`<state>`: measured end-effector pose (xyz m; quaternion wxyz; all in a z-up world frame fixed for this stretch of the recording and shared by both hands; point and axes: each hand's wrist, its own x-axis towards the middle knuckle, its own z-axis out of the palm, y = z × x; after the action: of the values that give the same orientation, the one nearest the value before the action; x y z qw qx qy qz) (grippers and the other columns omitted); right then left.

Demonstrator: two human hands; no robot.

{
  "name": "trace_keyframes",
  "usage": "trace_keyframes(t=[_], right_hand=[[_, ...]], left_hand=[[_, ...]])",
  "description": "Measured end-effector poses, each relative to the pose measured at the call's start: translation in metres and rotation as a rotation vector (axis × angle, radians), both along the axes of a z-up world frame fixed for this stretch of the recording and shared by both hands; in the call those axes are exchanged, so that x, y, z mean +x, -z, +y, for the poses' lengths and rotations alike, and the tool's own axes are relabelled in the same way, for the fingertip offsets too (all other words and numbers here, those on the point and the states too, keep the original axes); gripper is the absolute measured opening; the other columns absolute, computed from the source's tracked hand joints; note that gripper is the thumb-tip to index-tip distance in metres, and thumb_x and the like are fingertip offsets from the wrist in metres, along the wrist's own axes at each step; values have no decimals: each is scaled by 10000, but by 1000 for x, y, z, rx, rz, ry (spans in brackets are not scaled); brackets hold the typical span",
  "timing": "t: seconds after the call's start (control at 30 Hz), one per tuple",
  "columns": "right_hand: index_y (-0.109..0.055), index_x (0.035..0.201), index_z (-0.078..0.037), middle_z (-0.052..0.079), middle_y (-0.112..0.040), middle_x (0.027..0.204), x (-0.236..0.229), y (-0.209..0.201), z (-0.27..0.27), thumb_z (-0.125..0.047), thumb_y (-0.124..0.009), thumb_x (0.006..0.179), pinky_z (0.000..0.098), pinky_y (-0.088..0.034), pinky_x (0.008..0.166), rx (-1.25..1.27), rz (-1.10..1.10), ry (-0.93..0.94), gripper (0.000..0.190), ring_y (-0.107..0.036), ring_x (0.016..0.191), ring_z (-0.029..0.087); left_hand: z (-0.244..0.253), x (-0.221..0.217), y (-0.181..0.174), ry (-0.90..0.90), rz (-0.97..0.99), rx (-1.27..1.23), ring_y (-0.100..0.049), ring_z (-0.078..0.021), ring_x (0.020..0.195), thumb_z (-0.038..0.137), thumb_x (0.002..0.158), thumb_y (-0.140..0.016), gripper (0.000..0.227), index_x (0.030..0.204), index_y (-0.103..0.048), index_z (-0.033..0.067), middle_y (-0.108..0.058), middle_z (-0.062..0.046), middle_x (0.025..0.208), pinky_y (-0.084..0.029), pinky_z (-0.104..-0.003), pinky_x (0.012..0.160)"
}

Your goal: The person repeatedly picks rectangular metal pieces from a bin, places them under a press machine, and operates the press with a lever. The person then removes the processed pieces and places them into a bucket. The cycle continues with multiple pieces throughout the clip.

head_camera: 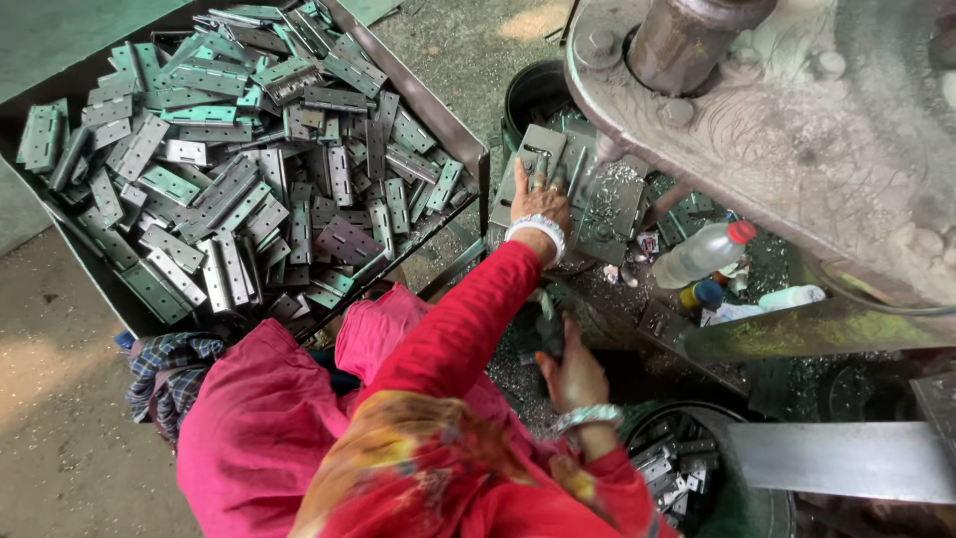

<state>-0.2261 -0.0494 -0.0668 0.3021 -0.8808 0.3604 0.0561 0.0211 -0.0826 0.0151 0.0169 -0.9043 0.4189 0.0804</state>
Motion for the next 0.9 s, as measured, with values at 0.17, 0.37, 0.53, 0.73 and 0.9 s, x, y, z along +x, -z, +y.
trace_keyframes(t=[0.17,0.37,0.53,0.73,0.9], right_hand=[[-289,1569,-262,207,-667,1276,-4,7,5,-346,-755,847,539,-530,852,-96,-118,59,864,-655,1082,446],[-250,1607,-241,240,-658,1264,-16,22,17,-372,-733,869,545,-524,873,-13,-107,43,891,-645,1094,467],[-248,1606,-217,257,-689,1230,5,-22,-13,-434,-702,878,549,-517,930,-8,112,-43,885,-657,1122,459],[-304,1547,-161,276,-666,1225,9,-47,-6,-409,-741,851,567,-510,921,-24,-1,-36,859,-651,1118,470],[-302,1563,-191,250,-698,1185,11,-35,-6,-423,-715,874,557,-525,913,-43,58,-30,836,-674,1085,460]], left_hand=[[-18,6,8,-27,-23,-8,-189,-323,1566,226,1013,-417,503,1499,-511,139,-291,-61,1670,111,-699,1174],[-7,-1,7,-13,-80,-40,-104,-315,1544,305,975,-418,566,1517,-415,141,-223,-43,1659,108,-706,1146],[40,-21,9,155,-68,13,-96,-330,1551,589,1001,-377,720,1486,-433,60,-236,-146,1655,58,-659,1160],[93,-10,10,509,-128,-17,-448,-302,1406,313,1029,-482,326,1279,-566,123,-561,-137,1398,-114,-607,1257],[31,-35,-17,295,-360,-635,-570,-265,1259,201,906,-552,402,1301,-603,148,-635,-99,1328,-305,-533,1173]])
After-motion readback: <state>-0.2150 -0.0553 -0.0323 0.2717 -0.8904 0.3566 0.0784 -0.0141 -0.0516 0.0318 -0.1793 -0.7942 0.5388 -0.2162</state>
